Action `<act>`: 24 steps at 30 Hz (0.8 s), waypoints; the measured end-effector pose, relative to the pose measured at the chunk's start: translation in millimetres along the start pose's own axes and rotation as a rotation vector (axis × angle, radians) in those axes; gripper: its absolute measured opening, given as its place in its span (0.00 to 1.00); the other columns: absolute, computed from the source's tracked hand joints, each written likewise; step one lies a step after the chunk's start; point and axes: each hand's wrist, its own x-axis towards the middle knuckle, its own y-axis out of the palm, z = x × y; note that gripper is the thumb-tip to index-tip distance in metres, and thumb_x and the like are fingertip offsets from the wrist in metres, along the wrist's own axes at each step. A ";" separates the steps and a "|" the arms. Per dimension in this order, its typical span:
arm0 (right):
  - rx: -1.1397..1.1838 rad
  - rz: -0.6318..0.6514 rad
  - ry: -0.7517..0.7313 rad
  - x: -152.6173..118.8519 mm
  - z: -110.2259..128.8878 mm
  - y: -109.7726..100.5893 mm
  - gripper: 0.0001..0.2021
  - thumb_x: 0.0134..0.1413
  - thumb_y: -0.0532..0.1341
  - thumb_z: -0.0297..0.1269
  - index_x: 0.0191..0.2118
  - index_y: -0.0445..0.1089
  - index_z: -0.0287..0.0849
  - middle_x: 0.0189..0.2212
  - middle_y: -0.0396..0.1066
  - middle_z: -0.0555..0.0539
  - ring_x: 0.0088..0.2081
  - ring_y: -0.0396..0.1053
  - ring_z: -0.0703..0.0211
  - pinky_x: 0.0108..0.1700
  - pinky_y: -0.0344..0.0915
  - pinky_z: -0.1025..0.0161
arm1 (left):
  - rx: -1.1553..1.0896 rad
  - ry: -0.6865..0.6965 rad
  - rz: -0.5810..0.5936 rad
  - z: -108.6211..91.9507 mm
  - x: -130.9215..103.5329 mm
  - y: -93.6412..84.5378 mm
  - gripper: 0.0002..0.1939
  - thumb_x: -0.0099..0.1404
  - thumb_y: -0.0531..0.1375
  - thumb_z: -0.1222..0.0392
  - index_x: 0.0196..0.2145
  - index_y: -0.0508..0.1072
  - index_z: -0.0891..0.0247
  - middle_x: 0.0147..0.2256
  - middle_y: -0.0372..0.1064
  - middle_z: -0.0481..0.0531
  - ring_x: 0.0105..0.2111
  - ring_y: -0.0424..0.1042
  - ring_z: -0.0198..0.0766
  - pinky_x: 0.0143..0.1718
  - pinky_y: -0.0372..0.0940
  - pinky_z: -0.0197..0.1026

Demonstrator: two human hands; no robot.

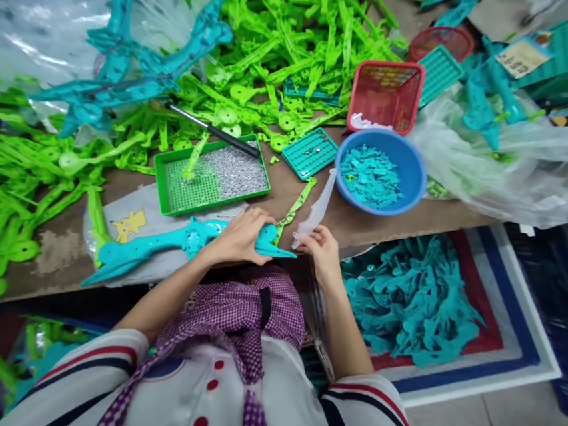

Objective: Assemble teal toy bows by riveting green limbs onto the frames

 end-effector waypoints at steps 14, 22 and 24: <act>-0.019 0.214 0.300 11.0 11.9 11.1 0.19 0.33 0.77 0.40 0.32 0.70 0.42 0.23 0.77 0.50 0.24 0.75 0.62 0.30 0.74 0.66 | -0.087 -0.028 0.002 -1.3 1.9 -5.2 0.34 0.51 0.71 0.52 0.52 0.64 0.59 0.50 0.65 0.55 0.51 0.67 0.51 0.51 0.65 0.52; -0.093 0.161 0.355 8.8 25.0 18.0 0.11 0.45 0.72 0.32 0.31 0.70 0.41 0.23 0.77 0.48 0.23 0.75 0.64 0.26 0.71 0.70 | -0.066 0.000 0.014 1.0 1.4 -3.0 0.35 0.52 0.71 0.51 0.54 0.63 0.60 0.54 0.64 0.58 0.53 0.67 0.53 0.53 0.63 0.53; -0.104 0.143 0.342 7.5 25.8 18.9 0.10 0.46 0.71 0.31 0.31 0.69 0.42 0.23 0.77 0.48 0.23 0.75 0.64 0.26 0.71 0.71 | -0.083 -0.007 0.018 -0.7 1.9 -4.2 0.35 0.51 0.71 0.52 0.53 0.63 0.60 0.55 0.64 0.58 0.53 0.68 0.52 0.52 0.64 0.53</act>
